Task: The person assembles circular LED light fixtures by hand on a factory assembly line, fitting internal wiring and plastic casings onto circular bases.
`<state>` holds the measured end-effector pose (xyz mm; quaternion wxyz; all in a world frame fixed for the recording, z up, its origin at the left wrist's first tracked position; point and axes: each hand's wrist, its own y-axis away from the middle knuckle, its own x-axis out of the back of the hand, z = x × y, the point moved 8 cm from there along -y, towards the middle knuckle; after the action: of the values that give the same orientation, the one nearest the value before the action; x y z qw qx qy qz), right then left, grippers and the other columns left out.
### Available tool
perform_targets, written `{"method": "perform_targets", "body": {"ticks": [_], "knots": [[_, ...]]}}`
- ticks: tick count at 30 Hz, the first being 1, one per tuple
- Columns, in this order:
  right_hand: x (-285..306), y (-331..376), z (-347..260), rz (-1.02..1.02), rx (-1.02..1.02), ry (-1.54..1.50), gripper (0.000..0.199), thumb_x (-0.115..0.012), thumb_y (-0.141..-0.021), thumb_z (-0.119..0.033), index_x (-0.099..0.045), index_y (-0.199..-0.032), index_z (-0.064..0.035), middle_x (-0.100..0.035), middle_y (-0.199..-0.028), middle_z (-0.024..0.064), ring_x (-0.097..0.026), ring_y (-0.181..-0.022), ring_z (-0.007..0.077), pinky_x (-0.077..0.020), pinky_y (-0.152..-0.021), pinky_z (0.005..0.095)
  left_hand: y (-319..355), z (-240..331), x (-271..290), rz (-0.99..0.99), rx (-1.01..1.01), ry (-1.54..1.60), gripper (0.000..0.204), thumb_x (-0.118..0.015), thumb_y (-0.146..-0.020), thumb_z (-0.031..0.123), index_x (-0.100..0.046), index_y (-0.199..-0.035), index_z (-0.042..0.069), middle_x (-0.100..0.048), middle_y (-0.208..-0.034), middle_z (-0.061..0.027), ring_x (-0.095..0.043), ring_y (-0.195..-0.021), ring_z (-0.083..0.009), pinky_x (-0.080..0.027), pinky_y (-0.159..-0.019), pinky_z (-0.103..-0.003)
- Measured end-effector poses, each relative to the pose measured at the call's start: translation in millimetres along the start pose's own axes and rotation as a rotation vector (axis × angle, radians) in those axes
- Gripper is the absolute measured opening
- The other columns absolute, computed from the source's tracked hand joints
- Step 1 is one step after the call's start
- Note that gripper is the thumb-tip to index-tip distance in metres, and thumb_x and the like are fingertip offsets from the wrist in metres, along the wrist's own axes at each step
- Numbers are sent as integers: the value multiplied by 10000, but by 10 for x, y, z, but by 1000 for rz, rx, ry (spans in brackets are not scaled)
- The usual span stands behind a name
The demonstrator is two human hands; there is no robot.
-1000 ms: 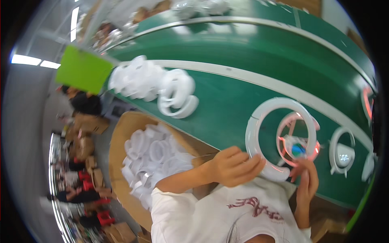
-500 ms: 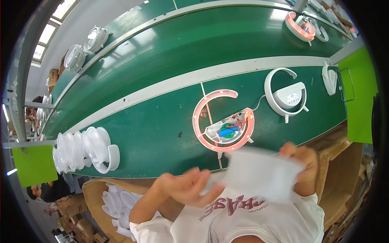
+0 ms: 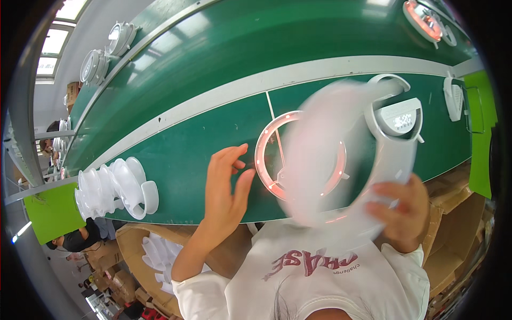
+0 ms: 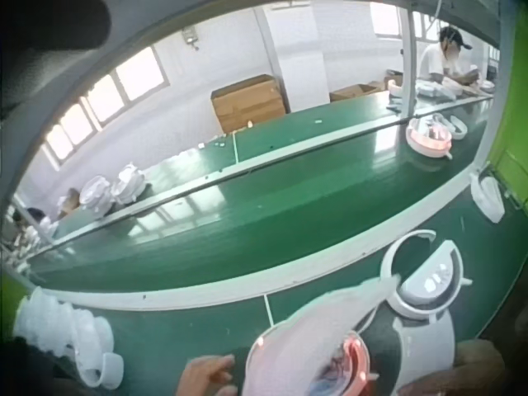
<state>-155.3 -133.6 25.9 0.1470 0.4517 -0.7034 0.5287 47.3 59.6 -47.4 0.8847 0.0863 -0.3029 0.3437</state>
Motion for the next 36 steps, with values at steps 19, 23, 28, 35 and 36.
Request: {"method": "perform_targets", "body": {"ticks": [19, 23, 28, 35, 36], "knots": [[-660, 49, -242, 33, 178, 34, 180, -648, -771, -115, -762, -908, -138, -686, -986, -56, -482, -727, 54, -429, -621, 213, -226, 197, -46, -51, 116, 58, 275, -573, -954, 30, -574, -1221, -39, -621, -1178, -192, -578, -1053, -327, -489, -839, -382], [-713, 94, -235, 45, 156, 8, 211, -647, -761, -92, -774, -920, -145, -683, -979, -61, -484, -731, 52, -460, -645, 204, -275, 203, -83, -62, 75, -17, 261, -572, -956, 31, -578, -1208, -37, -624, -1182, -197, -584, -1054, -330, -494, -834, -388], [-761, 129, -231, 17, 143, -34, 225, -655, -751, -93, -778, -930, -149, -680, -984, -65, -487, -738, 48, -458, -643, 191, -242, 138, -122, -86, 101, -33, 249, -577, -953, 26, -583, -1196, -28, -623, -1172, -197, -585, -1047, -325, -494, -825, -386], [-827, 110, -181, 13, 77, -50, 220, -667, -767, -119, -777, -953, -156, -674, -1022, -57, -510, -785, 51, -472, -668, 205, -313, 75, -144, -77, 23, -122, 272, -603, -951, 33, -579, -1215, -28, -598, -1204, -201, -576, -1062, -326, -484, -850, -381], [-845, 110, -184, -3, 72, -44, 211, -669, -781, -127, -776, -961, -154, -675, -1032, -49, -524, -803, 55, -478, -678, 209, -331, 100, -132, -68, -17, -185, 286, -609, -949, 33, -576, -1227, -27, -586, -1225, -200, -569, -1078, -330, -481, -871, -384]]}}
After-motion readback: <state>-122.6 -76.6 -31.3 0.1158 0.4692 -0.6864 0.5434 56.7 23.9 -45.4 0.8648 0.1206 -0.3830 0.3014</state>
